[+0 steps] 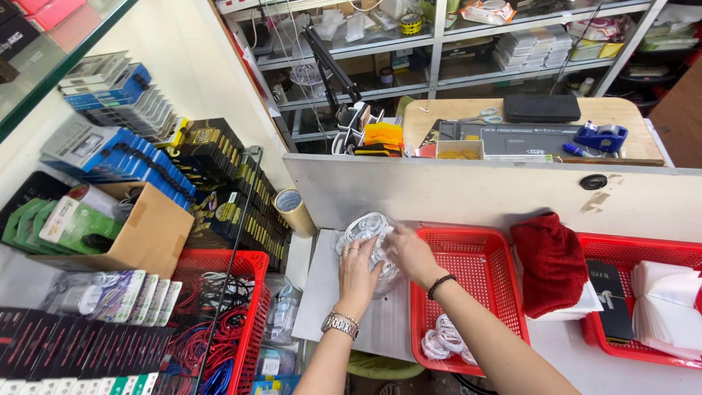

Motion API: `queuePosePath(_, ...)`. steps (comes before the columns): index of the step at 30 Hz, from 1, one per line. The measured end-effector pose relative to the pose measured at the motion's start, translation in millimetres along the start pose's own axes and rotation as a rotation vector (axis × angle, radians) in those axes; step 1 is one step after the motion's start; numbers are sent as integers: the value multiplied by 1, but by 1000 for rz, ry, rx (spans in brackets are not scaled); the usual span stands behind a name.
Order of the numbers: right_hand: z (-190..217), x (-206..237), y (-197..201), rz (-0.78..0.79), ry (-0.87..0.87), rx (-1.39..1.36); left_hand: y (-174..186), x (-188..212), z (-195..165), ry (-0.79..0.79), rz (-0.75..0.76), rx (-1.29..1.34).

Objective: The person wipes small round packaged items one at a time with a red cloth, moving each item between red baskets on the counter. They occasionally rearrange the items in a clear container and continue wiping items from the basket.

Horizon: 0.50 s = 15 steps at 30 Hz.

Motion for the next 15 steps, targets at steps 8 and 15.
queuePosePath(8,-38,-4,19,115,-56,-459,12,-6,-33,3,-11,-90)
queuePosePath(15,-117,79,124,-483,-386,-188,-101,22,-84,-476,295,221)
Point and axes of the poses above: each hand's wrist, its own x-axis away from the middle knuckle, its own y-axis out of the back of the hand, z = x × y, the point moved 2 cm from there along -x, towards the middle knuckle, and after that the axes turned 7 degrees about z, right-handed, at the moved point
